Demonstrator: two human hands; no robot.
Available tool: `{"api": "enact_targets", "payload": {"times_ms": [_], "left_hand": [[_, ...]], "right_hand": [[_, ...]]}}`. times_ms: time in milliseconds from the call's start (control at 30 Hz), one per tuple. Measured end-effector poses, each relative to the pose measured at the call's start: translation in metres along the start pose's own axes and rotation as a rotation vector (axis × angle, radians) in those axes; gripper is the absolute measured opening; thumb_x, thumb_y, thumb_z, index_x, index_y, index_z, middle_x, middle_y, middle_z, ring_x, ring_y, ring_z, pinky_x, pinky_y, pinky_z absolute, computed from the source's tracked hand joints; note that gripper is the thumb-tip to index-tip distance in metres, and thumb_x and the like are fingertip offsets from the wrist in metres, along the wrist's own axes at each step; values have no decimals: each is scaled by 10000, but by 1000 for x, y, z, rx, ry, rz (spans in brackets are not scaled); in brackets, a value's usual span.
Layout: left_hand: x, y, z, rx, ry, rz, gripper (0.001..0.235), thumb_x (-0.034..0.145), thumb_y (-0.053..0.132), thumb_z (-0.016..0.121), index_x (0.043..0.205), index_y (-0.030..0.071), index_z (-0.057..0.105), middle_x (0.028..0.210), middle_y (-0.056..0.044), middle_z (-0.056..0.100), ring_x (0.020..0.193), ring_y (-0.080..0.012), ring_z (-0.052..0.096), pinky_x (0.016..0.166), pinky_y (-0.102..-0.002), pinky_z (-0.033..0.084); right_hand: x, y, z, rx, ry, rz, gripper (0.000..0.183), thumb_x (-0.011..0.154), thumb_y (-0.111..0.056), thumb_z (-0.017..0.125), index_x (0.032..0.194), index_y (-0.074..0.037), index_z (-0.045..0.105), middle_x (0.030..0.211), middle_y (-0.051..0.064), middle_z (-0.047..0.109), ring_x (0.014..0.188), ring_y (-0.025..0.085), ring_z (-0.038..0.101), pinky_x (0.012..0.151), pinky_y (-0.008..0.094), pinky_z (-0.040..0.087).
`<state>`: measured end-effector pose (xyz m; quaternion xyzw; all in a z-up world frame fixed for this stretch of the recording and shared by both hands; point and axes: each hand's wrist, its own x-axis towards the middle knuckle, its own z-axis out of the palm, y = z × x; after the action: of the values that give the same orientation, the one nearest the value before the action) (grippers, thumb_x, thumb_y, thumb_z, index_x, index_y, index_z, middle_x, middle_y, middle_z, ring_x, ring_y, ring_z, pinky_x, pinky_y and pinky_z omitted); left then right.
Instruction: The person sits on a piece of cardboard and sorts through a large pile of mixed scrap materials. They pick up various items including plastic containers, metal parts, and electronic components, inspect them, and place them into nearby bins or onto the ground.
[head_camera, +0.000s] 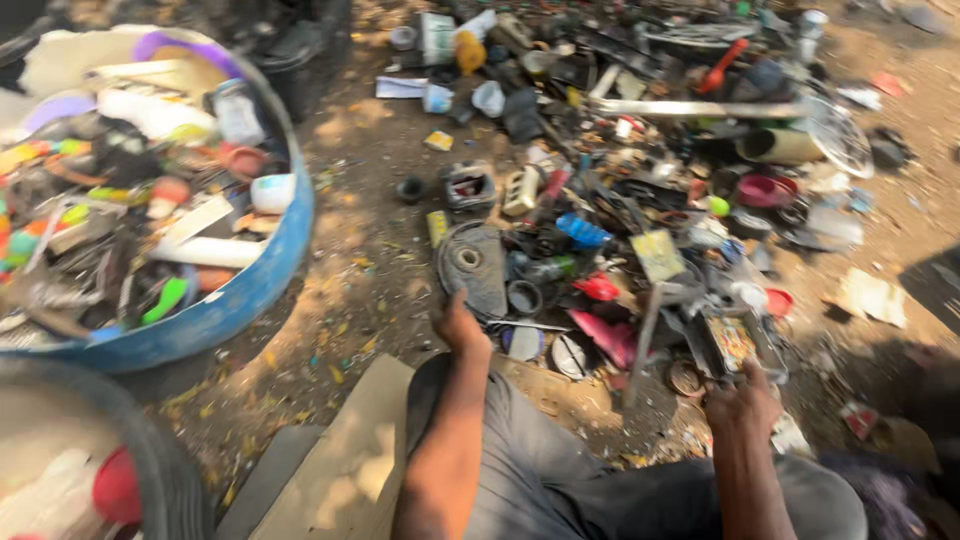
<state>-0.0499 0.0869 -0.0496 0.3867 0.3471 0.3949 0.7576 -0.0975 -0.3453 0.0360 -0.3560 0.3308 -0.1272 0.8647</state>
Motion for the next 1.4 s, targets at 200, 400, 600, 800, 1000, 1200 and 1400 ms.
{"api": "enact_targets", "payload": {"times_ms": [200,400,600,800,1000,1200,1400], "left_hand": [[-8,10,7,-98,-12,-121,355,770,59,706,1101,-61,662,1045,-117,672,896,-228,597,849,-364,495],[-12,9,5,97,-161,-236,348,814,49,746,1097,-109,620,1027,-164,650,917,-253,595,864,-396,505],[-47,-3,7,546,-771,614,455,732,161,853,1119,6,671,1030,-175,712,952,-345,693,824,-418,562],[-111,65,26,668,-1538,411,412,802,203,792,1202,123,733,1135,-140,759,1119,-311,728,997,-400,572],[-54,71,71,792,-854,207,569,825,386,756,1265,39,656,1269,-196,698,1167,-315,697,992,-411,552],[-31,6,76,1480,-590,230,704,843,233,713,1487,91,468,1158,-241,632,988,-459,652,825,-538,540],[-29,-21,66,1483,-561,297,319,915,192,639,1181,16,659,1186,-211,646,1056,-424,678,905,-509,566]], "right_hand": [[-166,81,192,5,-510,251,361,1049,-220,593,1332,-2,538,1275,183,696,1195,338,660,998,488,554],[-252,107,289,-272,-1062,125,687,957,-286,630,1529,-66,319,1506,240,475,1342,374,562,1072,555,463],[-176,56,216,-1447,-932,-1614,799,789,-318,742,1464,-7,449,1474,259,449,1341,468,483,1073,558,442],[-96,-2,102,-2041,-932,-815,316,895,-324,787,1131,-146,672,972,76,714,961,262,728,857,359,573],[-84,-68,-9,-1224,-121,-684,409,891,-180,811,1186,38,630,960,114,718,780,187,676,652,319,528],[-55,-44,-24,-502,-10,-380,337,965,-130,756,1170,30,541,874,66,649,653,110,597,532,239,448],[-37,28,-20,-412,-233,68,311,943,-75,663,1210,12,530,963,119,680,767,186,695,703,336,604]]}}
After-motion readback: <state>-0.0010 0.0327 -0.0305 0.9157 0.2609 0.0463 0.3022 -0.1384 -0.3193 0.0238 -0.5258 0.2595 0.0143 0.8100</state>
